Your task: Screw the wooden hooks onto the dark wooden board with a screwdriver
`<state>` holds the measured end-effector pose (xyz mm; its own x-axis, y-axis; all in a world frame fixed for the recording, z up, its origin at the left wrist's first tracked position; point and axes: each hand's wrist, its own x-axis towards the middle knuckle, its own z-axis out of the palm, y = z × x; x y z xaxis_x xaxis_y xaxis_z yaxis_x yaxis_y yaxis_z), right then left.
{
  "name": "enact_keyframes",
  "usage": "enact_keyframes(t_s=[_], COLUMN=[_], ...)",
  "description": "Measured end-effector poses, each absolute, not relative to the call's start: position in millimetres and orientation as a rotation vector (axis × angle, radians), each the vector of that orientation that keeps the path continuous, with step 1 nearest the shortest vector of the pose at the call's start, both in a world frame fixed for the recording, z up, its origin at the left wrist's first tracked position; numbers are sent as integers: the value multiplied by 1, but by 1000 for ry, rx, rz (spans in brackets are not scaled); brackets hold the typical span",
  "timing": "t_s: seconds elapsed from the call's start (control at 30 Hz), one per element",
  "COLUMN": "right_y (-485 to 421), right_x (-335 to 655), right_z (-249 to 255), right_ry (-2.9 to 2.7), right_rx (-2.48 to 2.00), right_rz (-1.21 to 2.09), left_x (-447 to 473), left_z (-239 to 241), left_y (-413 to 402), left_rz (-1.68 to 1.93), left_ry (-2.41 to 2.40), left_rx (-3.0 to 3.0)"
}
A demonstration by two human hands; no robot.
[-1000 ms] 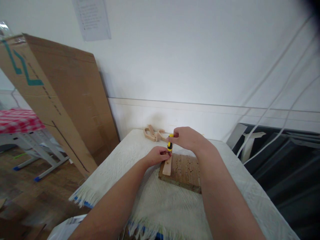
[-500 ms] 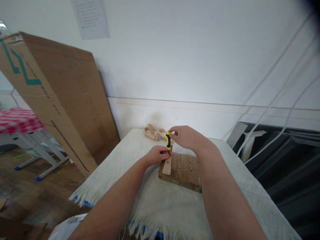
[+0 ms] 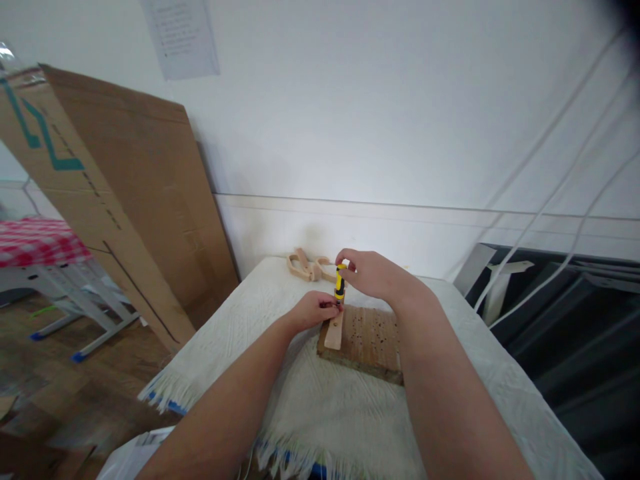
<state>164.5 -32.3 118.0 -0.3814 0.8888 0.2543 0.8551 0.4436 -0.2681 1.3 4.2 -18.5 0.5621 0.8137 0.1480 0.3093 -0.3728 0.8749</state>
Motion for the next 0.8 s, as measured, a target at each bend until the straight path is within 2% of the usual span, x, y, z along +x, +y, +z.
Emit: enact_keyframes(t_s=[0.2,0.67,0.8], right_y=[-31,-28,-29], right_x=[165,165,164], right_z=[117,117,118], right_ry=[-2362,-2421,-2410], right_rx=[-1463,-1414,-1489], right_rz=[19,177,98], left_x=[1,2,2], left_z=[-16,-16,-18], left_y=[2,3,4], left_rz=[744,724,720], left_ry=[873,920,940], left_rx=[1935,1924,1922])
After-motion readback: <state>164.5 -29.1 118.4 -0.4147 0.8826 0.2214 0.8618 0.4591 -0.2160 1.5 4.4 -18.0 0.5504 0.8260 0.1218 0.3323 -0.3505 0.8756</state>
